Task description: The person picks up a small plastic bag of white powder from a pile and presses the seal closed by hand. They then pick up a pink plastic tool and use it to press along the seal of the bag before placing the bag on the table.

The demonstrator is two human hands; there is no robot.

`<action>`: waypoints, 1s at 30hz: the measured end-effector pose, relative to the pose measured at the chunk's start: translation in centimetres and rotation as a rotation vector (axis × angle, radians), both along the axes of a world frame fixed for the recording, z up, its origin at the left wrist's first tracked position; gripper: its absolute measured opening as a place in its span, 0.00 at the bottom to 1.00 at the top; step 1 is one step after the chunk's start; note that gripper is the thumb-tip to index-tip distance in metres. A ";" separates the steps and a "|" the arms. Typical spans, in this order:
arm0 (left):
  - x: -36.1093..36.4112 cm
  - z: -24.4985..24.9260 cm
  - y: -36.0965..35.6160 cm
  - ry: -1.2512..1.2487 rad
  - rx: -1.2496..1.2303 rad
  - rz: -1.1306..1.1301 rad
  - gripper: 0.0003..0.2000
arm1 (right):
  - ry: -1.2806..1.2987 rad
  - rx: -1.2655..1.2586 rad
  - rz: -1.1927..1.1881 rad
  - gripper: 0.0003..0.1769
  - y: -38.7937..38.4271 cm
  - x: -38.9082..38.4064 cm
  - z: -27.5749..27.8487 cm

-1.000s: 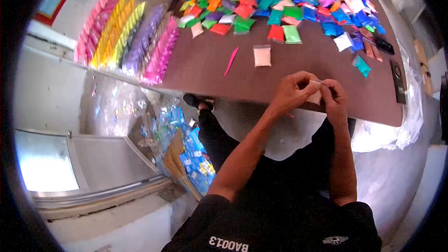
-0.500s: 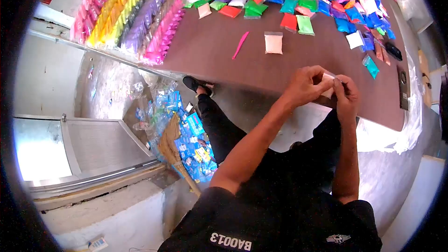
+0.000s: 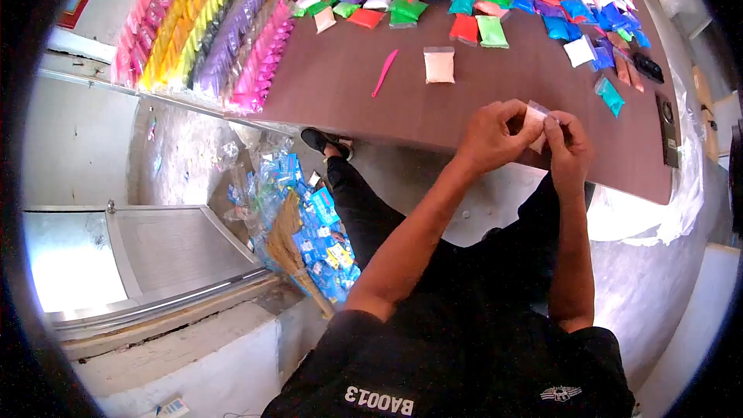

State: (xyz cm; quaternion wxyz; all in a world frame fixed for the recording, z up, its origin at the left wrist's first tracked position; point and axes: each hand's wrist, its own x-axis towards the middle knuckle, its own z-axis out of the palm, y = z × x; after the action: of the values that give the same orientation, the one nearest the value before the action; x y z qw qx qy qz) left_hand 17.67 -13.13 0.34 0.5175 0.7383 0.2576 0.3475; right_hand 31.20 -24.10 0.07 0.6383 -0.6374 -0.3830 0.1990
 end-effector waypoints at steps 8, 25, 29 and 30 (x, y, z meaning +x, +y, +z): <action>-0.5 0.5 0.5 0.145 -0.105 -0.089 0.10 | -0.080 0.013 -0.016 0.06 0.0 0.2 -0.7; -0.5 1.0 0.3 0.090 -0.218 -0.088 0.12 | 0.091 0.032 0.066 0.10 0.3 0.1 0.2; -0.6 1.3 0.1 0.103 -0.202 -0.099 0.12 | 0.070 0.038 0.082 0.12 0.3 0.6 -0.5; -0.6 1.5 -0.1 0.088 -0.190 -0.110 0.12 | 0.080 0.018 0.076 0.11 0.1 0.7 -0.5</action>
State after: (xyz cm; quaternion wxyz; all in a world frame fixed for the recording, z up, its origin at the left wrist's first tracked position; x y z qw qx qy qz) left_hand 17.10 -13.20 1.80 0.5915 0.7135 0.2709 0.2601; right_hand 31.89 -23.99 -0.46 0.6508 -0.6083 -0.3828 0.2449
